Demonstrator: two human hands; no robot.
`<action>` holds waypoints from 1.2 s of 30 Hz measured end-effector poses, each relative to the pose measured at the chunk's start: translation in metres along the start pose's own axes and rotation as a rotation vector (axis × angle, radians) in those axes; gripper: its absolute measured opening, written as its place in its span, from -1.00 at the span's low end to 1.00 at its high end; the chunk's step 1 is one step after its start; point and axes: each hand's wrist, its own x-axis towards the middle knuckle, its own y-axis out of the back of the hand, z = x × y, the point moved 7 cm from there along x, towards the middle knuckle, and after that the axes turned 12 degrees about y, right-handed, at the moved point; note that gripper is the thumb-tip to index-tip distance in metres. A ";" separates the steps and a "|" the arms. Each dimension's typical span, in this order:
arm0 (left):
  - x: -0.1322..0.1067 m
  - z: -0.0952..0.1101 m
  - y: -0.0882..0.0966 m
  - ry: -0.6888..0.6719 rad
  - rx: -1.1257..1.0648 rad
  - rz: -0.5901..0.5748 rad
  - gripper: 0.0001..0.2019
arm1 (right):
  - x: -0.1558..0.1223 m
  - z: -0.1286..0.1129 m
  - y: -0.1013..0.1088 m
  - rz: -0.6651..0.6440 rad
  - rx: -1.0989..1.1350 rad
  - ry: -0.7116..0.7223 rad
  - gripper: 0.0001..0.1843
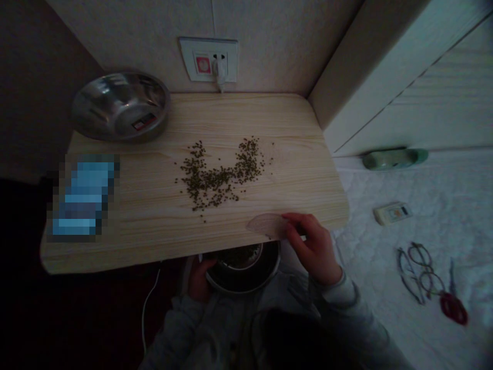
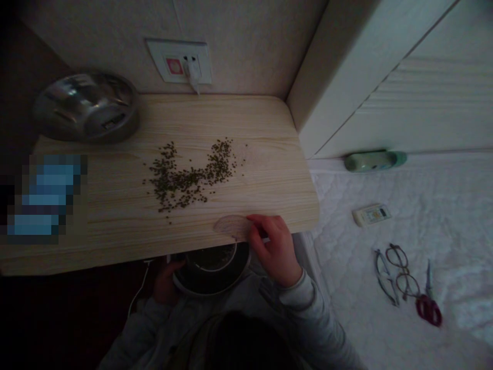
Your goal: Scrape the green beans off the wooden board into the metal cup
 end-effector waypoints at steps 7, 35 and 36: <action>-0.002 -0.006 -0.003 0.123 -0.132 -0.009 -0.96 | 0.013 -0.003 -0.007 0.010 0.191 -0.012 -0.76; 0.011 0.000 0.015 -0.088 0.083 0.075 -0.96 | 0.061 0.020 -0.009 0.194 0.213 -0.035 -0.74; 0.010 0.001 0.013 -0.090 0.058 0.070 -0.95 | 0.061 0.017 -0.011 0.196 0.216 -0.030 -0.73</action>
